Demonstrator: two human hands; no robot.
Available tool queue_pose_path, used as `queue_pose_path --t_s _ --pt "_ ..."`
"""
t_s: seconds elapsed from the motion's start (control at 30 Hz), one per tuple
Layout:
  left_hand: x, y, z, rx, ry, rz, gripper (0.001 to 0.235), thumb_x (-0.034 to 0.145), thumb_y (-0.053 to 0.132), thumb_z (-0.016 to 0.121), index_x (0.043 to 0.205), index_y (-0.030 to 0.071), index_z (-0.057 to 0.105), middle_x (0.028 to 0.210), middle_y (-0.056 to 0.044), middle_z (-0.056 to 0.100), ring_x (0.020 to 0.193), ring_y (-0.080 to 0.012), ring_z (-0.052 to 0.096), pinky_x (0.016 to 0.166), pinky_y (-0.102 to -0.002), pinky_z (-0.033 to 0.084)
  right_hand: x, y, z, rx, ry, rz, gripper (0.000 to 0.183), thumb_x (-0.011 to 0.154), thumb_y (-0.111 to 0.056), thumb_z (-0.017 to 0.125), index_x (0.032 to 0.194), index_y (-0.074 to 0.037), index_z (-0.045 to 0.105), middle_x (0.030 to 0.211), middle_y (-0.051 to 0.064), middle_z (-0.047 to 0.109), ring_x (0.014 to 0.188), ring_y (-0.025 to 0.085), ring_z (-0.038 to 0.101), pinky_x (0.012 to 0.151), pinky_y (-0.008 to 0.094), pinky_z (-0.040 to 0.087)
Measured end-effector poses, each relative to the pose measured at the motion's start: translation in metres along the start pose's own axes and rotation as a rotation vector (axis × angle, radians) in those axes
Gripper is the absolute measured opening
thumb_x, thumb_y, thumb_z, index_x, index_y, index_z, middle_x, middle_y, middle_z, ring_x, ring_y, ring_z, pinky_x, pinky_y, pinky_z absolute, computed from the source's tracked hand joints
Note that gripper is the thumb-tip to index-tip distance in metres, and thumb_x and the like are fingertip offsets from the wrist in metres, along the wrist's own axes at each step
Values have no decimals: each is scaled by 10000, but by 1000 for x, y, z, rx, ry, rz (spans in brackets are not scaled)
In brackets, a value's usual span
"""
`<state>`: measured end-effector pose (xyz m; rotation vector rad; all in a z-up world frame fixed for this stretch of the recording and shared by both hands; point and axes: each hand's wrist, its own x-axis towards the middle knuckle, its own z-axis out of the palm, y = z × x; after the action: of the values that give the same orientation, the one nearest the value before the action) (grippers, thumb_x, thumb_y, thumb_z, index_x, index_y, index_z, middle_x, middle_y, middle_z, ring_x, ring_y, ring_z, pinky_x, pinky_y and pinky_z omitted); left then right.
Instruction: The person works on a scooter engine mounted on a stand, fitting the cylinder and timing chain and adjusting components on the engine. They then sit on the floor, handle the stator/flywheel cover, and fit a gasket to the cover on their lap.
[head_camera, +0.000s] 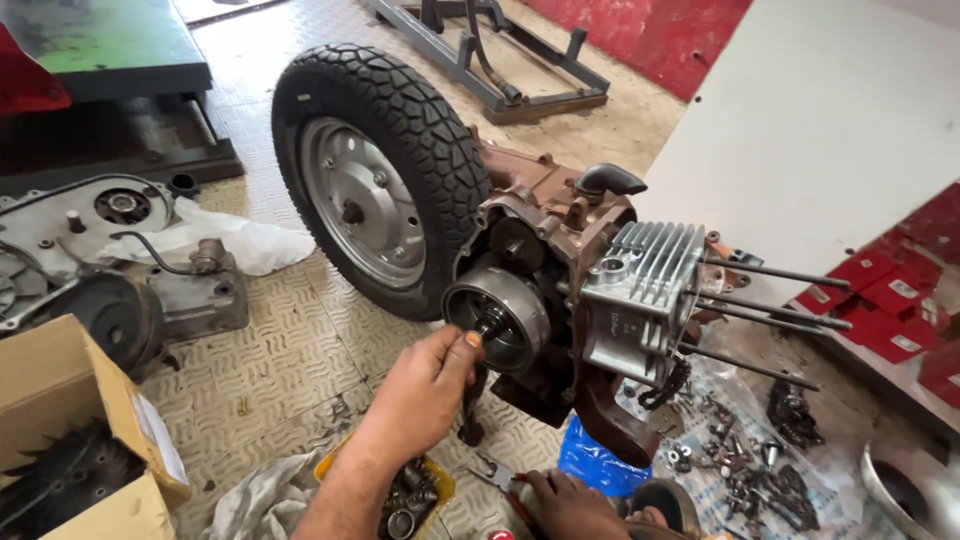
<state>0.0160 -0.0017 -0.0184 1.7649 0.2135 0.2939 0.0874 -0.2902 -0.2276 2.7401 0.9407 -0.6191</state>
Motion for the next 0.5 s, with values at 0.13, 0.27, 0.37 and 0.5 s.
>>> queue_pose_path --t_s 0.13,0.27,0.37,0.5 --pt "0 5 -3 16 -24 7 406 1011 374 511 914 18 682 702 -92 675 662 -209 643 649 -365 518 -10 -20 -52 139 -172 38 431 1036 -344 545 1432 -208 444 1223 206 579 1187 395 634 977 527 526" --pt "-4 7 -2 -12 -16 11 393 1003 363 520 920 16 683 693 -102 676 645 -228 638 633 -378 517 18 10 11 150 -125 -74 391 1021 -242 522 1402 -168 471 1133 211 603 1128 417 654 907 530 550" --pt "-7 14 -6 22 -6 13 385 1002 360 527 930 15 681 711 -127 697 659 -253 662 647 -387 522 32 20 35 123 -62 -7 372 1036 -197 493 1402 -147 454 1144 242 590 1118 447 635 884 534 557" --pt "-11 19 -15 83 59 28 356 965 365 594 950 24 698 767 -155 739 683 -282 704 654 -404 528 41 57 79 190 -45 -4 307 1057 -188 490 1337 -60 490 1094 242 662 1083 401 682 923 514 536"
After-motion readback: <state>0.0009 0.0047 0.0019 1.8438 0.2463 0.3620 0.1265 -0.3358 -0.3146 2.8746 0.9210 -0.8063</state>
